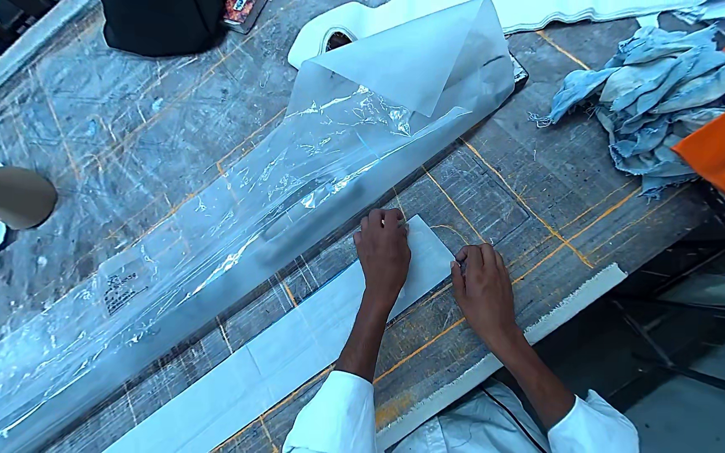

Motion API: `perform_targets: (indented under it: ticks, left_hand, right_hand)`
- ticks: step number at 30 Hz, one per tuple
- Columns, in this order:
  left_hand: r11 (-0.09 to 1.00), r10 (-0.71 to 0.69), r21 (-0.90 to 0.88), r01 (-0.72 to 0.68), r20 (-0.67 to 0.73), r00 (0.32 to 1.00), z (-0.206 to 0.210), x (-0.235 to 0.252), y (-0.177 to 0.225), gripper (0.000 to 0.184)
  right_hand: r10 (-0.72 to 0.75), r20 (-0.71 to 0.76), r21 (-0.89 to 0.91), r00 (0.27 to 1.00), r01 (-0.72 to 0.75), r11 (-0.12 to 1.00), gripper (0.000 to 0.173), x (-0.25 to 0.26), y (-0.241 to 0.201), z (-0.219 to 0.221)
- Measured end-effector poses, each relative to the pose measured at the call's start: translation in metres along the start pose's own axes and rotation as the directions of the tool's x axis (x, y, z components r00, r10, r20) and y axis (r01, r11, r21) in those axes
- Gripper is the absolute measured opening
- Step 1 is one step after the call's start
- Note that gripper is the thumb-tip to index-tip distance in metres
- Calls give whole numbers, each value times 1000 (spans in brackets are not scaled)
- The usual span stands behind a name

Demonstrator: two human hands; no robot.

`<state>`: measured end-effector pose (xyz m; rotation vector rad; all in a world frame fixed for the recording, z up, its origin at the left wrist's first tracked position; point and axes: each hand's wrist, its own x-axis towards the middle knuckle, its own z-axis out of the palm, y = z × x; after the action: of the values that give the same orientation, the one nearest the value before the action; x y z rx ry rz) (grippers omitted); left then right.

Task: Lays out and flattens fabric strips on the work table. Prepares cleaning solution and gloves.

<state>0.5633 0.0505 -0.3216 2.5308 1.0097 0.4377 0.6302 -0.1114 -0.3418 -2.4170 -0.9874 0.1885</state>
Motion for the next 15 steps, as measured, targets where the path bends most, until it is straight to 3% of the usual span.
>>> perform_targets:
  ticks: [2, 5, 8, 11, 13, 15]
  left_hand:
    - [988, 158, 2, -158, -48, 986, -8, -16, 1, 14]
    - [969, 231, 60, -238, 105, 967, -20, -55, 3, 27]
    - [976, 183, 84, -203, 198, 963, -16, -69, -2, 45]
    - [986, 166, -39, -163, 67, 984, -30, -77, -2, 33]
    - [999, 52, 4, -52, -21, 998, -40, -91, -13, 29]
    - [988, -111, 113, 108, 25, 993, -51, -106, -32, 30]
  right_hand:
    - [-9, -12, 35, 1000, 10, 999, 19, 0, 1, -1]
    - [-28, -42, 88, 999, 31, 996, 20, -1, 4, -3]
    - [-78, -63, 109, 995, 85, 990, 19, -5, 3, -1]
    - [-189, -76, 145, 979, 199, 969, 18, -7, -7, 0]
    - [-287, -78, 182, 955, 296, 938, 18, -3, -18, 5]
    - [-390, -55, 222, 919, 392, 893, 21, 4, -32, 14]
